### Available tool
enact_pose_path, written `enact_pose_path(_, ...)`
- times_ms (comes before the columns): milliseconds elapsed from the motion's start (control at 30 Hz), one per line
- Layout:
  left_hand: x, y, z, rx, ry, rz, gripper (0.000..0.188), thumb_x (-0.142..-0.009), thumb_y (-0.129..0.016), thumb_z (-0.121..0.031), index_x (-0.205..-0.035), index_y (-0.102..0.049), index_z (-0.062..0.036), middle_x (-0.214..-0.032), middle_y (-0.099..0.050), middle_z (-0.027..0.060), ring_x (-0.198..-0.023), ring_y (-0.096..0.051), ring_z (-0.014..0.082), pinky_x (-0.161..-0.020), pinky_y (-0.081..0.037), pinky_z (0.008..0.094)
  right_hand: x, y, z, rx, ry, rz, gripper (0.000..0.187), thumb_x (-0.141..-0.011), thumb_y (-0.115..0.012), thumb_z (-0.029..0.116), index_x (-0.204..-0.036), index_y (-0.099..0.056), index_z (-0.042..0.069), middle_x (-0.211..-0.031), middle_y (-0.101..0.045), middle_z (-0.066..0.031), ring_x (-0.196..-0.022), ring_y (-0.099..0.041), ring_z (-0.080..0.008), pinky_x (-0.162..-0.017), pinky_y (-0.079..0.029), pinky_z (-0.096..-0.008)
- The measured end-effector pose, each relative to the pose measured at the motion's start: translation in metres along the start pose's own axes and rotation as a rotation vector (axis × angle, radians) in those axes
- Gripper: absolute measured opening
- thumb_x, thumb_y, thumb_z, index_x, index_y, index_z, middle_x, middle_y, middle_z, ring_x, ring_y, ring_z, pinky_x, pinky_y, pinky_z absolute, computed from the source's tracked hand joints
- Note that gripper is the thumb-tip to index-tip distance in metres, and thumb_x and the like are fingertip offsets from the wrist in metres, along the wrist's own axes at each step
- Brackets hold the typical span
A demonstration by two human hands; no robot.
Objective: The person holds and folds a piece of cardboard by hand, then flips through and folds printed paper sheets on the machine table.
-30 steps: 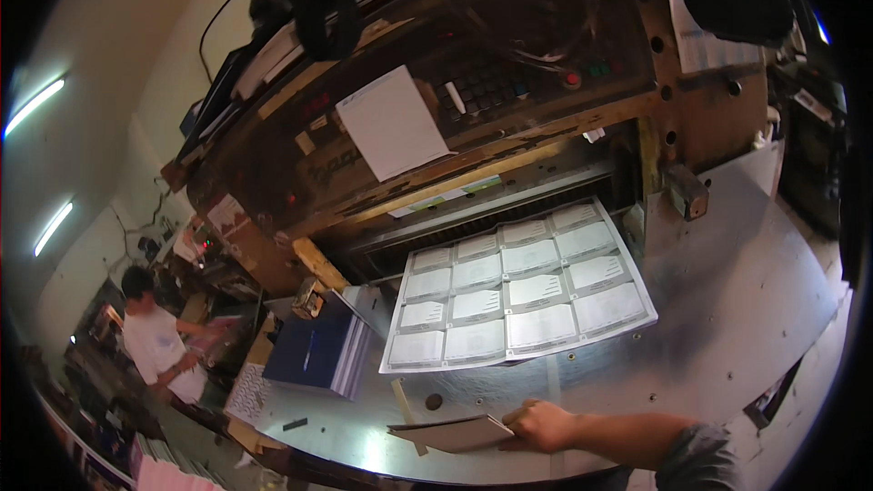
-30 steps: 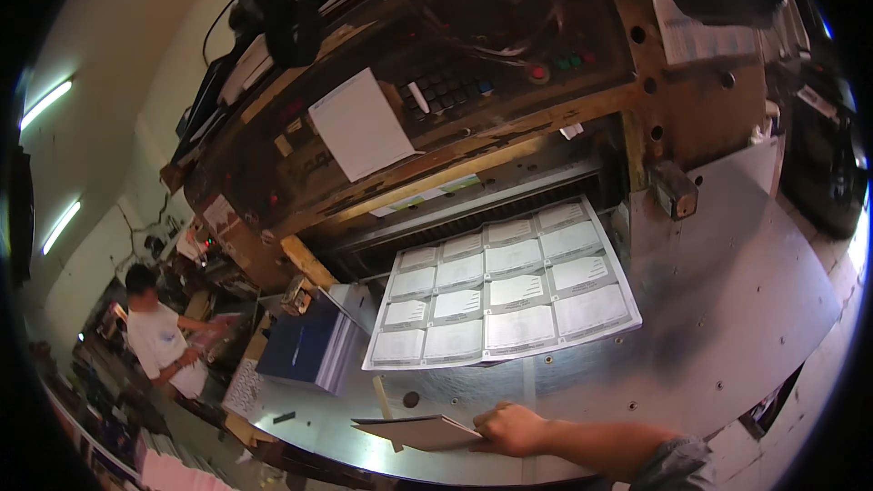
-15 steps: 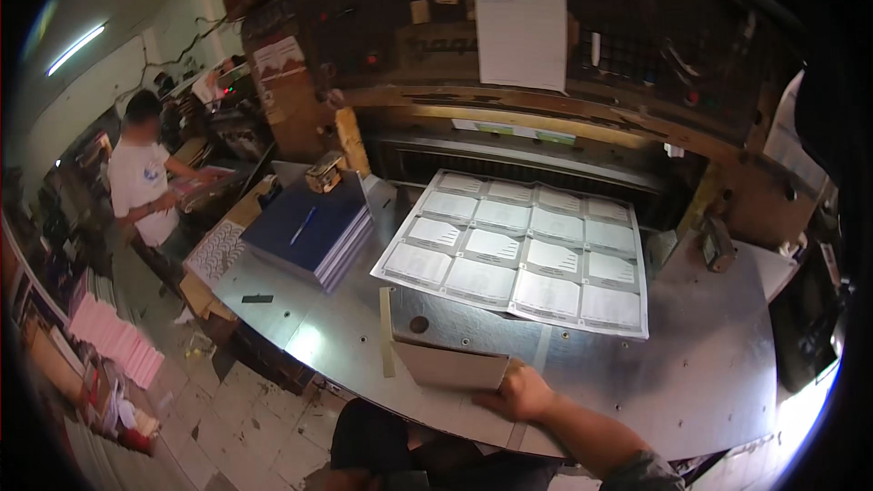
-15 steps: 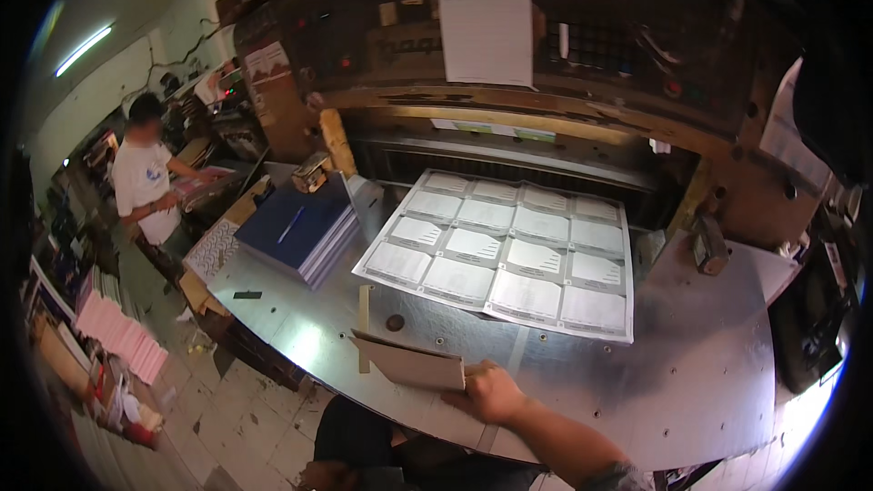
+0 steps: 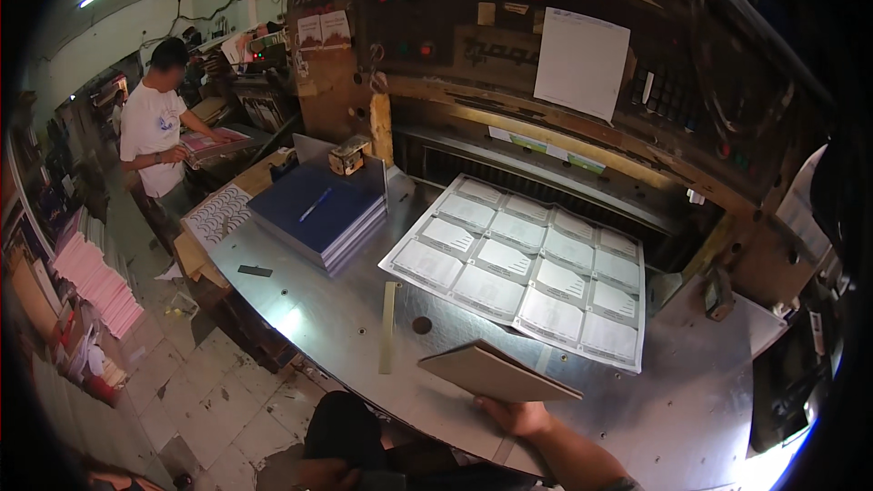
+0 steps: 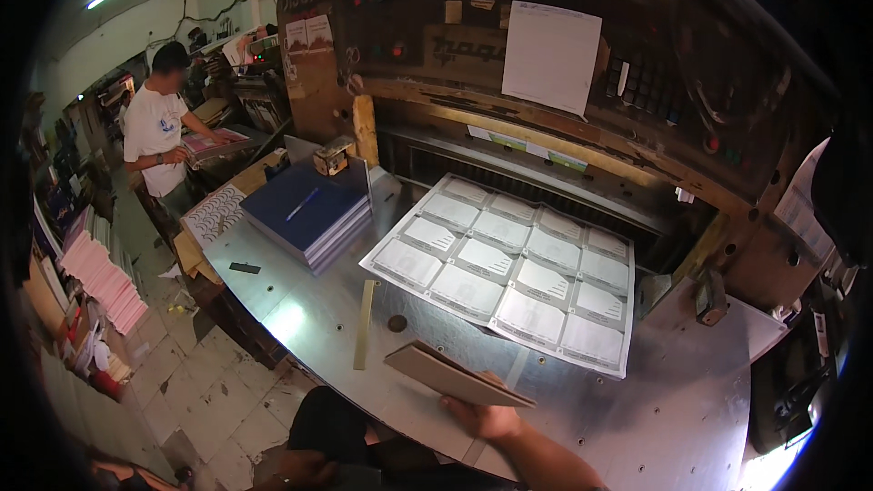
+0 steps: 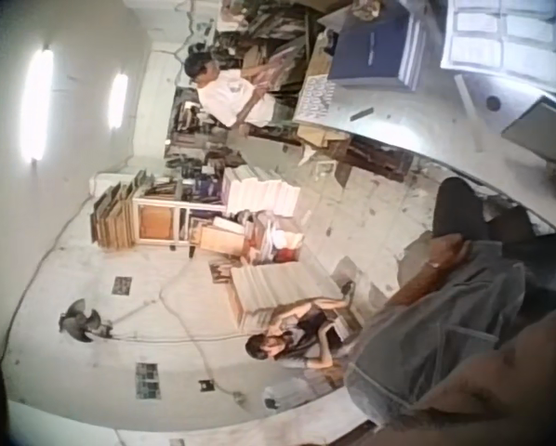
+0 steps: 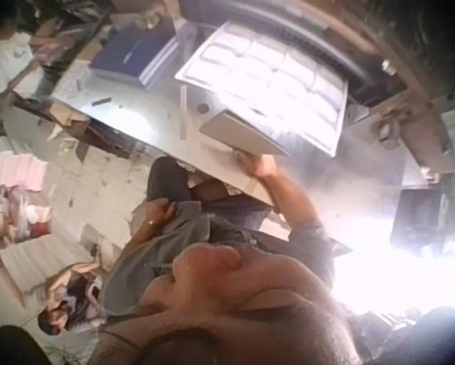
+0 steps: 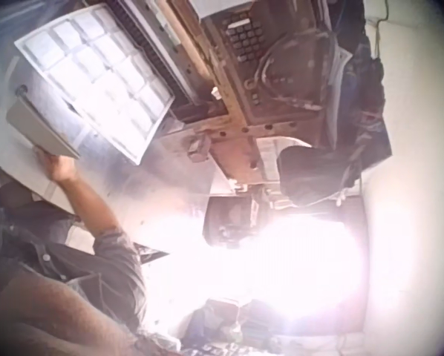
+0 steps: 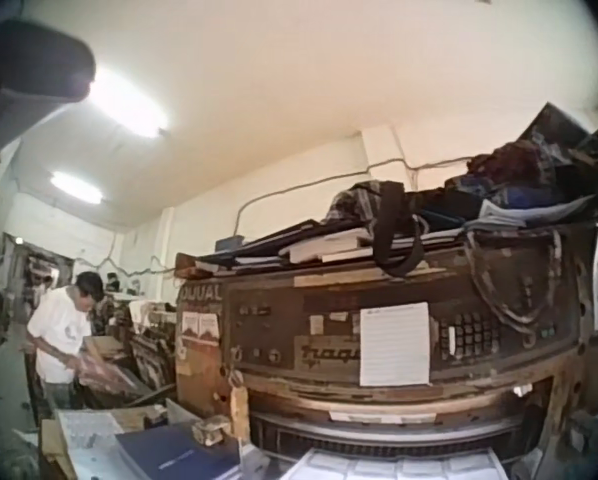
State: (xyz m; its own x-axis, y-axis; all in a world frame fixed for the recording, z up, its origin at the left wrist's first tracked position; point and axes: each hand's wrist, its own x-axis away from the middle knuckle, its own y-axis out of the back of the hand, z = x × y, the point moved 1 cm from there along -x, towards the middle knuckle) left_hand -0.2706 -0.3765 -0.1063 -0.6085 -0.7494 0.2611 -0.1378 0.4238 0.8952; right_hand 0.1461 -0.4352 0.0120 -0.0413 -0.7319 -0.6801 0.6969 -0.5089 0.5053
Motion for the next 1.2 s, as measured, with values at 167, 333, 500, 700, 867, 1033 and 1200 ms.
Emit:
enact_pose_path(167,0.001,0.002,-0.002,-0.025,0.010,-0.037,0.049,-0.087,-0.063,-0.059,-0.067,-0.069,-0.0157,-0.067,-0.068,0.0095,-0.067,-0.069,0.0324,-0.064,-0.054,0.0454,-0.008,0.007,0.006,0.023,-0.044,0.082,0.022,-0.080,-0.080,0.013,-0.100,-0.075,0.006,-0.076,-0.062,-0.0120,-0.066,-0.061,-0.0315,-0.059,-0.045,-0.0403)
enact_pose_path(333,-0.006,-0.003,-0.001,0.013,-0.011,-0.072,0.047,-0.087,-0.065,-0.057,-0.065,-0.068,-0.0156,-0.062,-0.064,0.0094,-0.059,-0.066,0.0325,-0.057,-0.051,0.0444,-0.003,0.002,0.001,0.104,0.038,0.254,0.023,-0.081,-0.079,0.015,-0.102,-0.075,0.007,-0.078,-0.065,-0.0112,-0.069,-0.063,-0.0323,-0.062,-0.048,-0.0408)
enact_pose_path(500,-0.004,-0.004,0.001,0.048,-0.028,-0.093,0.047,-0.087,-0.065,-0.057,-0.064,-0.067,-0.0150,-0.061,-0.064,0.0096,-0.058,-0.065,0.0333,-0.056,-0.050,0.0446,-0.005,-0.001,0.010,0.109,-0.118,0.306,0.029,-0.084,-0.078,0.023,-0.109,-0.073,0.009,-0.093,-0.071,-0.0123,-0.083,-0.068,-0.0355,-0.077,-0.053,-0.0429)
enact_pose_path(700,-0.005,-0.004,0.002,0.008,-0.016,-0.099,0.047,-0.087,-0.064,-0.058,-0.065,-0.069,-0.0158,-0.062,-0.065,0.0096,-0.059,-0.066,0.0338,-0.057,-0.051,0.0447,-0.006,0.000,0.011,0.117,-0.134,0.341,0.029,-0.084,-0.079,0.026,-0.108,-0.074,0.009,-0.090,-0.071,-0.0135,-0.081,-0.067,-0.0356,-0.078,-0.052,-0.0432)
enact_pose_path(867,-0.005,-0.009,0.005,0.040,-0.015,-0.127,0.047,-0.086,-0.064,-0.060,-0.066,-0.071,-0.0182,-0.063,-0.066,0.0090,-0.060,-0.067,0.0334,-0.056,-0.051,0.0456,0.001,-0.005,0.001,0.114,-0.122,0.317,0.030,-0.083,-0.080,0.028,-0.106,-0.074,0.008,-0.088,-0.071,-0.0142,-0.080,-0.066,-0.0365,-0.077,-0.052,-0.0443)
enact_pose_path(1033,-0.004,-0.007,0.002,-0.020,-0.019,-0.147,0.047,-0.086,-0.064,-0.062,-0.066,-0.071,-0.0201,-0.063,-0.067,0.0076,-0.058,-0.066,0.0325,-0.054,-0.051,0.0457,-0.002,-0.004,0.006,0.116,-0.130,0.318,0.031,-0.083,-0.080,0.029,-0.105,-0.074,0.008,-0.088,-0.070,-0.0153,-0.079,-0.065,-0.0380,-0.075,-0.052,-0.0448)
enact_pose_path(1200,0.002,0.003,-0.013,0.150,-0.013,-0.129,0.043,-0.089,-0.064,-0.052,-0.073,-0.068,-0.0123,-0.070,-0.067,0.0131,-0.065,-0.065,0.0364,-0.060,-0.050,0.0475,-0.002,-0.002,0.007,0.121,-0.157,0.343,0.031,-0.083,-0.080,0.029,-0.105,-0.074,0.008,-0.092,-0.071,-0.0160,-0.083,-0.066,-0.0387,-0.075,-0.052,-0.0454)
